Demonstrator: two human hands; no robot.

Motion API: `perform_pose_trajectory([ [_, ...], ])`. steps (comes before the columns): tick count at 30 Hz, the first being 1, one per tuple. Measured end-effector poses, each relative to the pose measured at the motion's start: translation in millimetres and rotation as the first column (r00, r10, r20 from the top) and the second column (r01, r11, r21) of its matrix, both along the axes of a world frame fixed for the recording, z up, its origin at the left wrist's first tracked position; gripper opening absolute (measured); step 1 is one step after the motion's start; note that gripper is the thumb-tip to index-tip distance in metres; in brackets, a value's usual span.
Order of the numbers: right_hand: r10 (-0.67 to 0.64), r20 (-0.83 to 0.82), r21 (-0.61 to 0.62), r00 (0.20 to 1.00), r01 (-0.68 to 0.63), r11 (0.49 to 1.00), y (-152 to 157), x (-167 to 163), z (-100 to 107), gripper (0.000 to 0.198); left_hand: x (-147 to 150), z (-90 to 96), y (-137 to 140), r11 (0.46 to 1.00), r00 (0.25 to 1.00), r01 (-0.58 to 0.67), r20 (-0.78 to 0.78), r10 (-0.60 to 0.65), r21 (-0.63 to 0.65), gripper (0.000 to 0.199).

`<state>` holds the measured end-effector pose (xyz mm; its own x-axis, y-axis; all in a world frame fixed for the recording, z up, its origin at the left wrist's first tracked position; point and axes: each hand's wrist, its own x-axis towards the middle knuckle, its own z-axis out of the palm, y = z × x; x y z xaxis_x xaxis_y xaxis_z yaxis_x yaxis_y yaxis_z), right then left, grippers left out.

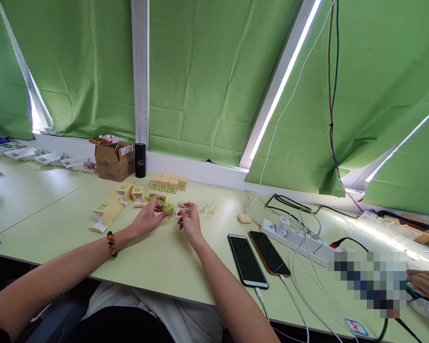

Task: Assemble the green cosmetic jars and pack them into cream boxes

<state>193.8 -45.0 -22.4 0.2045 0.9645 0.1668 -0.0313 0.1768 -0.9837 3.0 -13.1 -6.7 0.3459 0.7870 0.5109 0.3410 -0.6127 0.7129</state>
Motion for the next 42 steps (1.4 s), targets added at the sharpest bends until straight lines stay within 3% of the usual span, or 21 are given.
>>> perform_pose_trajectory([
  [4, -0.033, 0.266, 0.076, 0.963, 0.013, 0.997, -0.6, -1.2, -7.1, 0.038, -3.8, 3.2, -1.5, 0.947, 0.929, -0.143, -0.29, 0.229, 0.288, 0.041],
  [9, -0.013, 0.499, 0.156, 0.867, -0.075, 0.985, -5.7, -10.2, -13.2, 0.054, 3.9, 3.3, -4.9, 0.89, 0.821, -0.099, -0.469, 0.326, 0.446, 0.035],
  [12, -0.023, 0.537, 0.168, 0.843, -0.08, 0.983, -4.5, -10.4, -16.0, 0.053, 7.4, 1.9, -9.0, 0.891, 0.794, -0.047, -0.525, 0.308, 0.452, 0.028],
  [17, -0.04, 0.52, 0.173, 0.853, -0.058, 0.983, 1.4, -3.5, -17.2, 0.055, 1.6, 2.8, -9.2, 0.902, 0.858, -0.04, -0.447, 0.252, 0.431, 0.026],
  [19, -0.038, 0.51, 0.173, 0.859, -0.059, 0.983, 1.6, -2.5, -15.9, 0.058, -4.9, 7.2, -3.8, 0.888, 0.857, -0.08, -0.424, 0.293, 0.452, 0.024],
  [22, -0.01, 0.5, 0.167, 0.866, -0.086, 0.982, -1.1, -3.6, -13.4, 0.061, -19.5, 16.6, 11.5, 0.845, 0.798, -0.187, -0.425, 0.428, 0.5, 0.023],
  [28, 0.057, 0.501, 0.108, 0.864, -0.127, 0.986, -7.1, -5.3, -11.9, 0.061, -51.6, 22.9, 49.8, 0.831, 0.711, -0.339, -0.458, 0.534, 0.441, 0.028],
  [34, 0.058, 0.561, 0.117, 0.826, -0.149, 0.982, -7.9, -0.7, -11.7, 0.067, -58.8, 14.1, 60.9, 0.85, 0.66, -0.375, -0.538, 0.525, 0.37, 0.029],
  [39, -0.009, 0.687, 0.127, 0.726, -0.108, 0.986, -11.5, 2.7, -4.0, 0.08, -53.6, 4.0, 62.0, 0.894, 0.674, -0.332, -0.587, 0.448, 0.301, 0.027],
  [42, -0.064, 0.7, 0.175, 0.711, -0.084, 0.981, -13.3, 2.8, 0.1, 0.081, -51.1, 0.5, 63.2, 0.904, 0.667, -0.332, -0.611, 0.427, 0.269, 0.02],
])
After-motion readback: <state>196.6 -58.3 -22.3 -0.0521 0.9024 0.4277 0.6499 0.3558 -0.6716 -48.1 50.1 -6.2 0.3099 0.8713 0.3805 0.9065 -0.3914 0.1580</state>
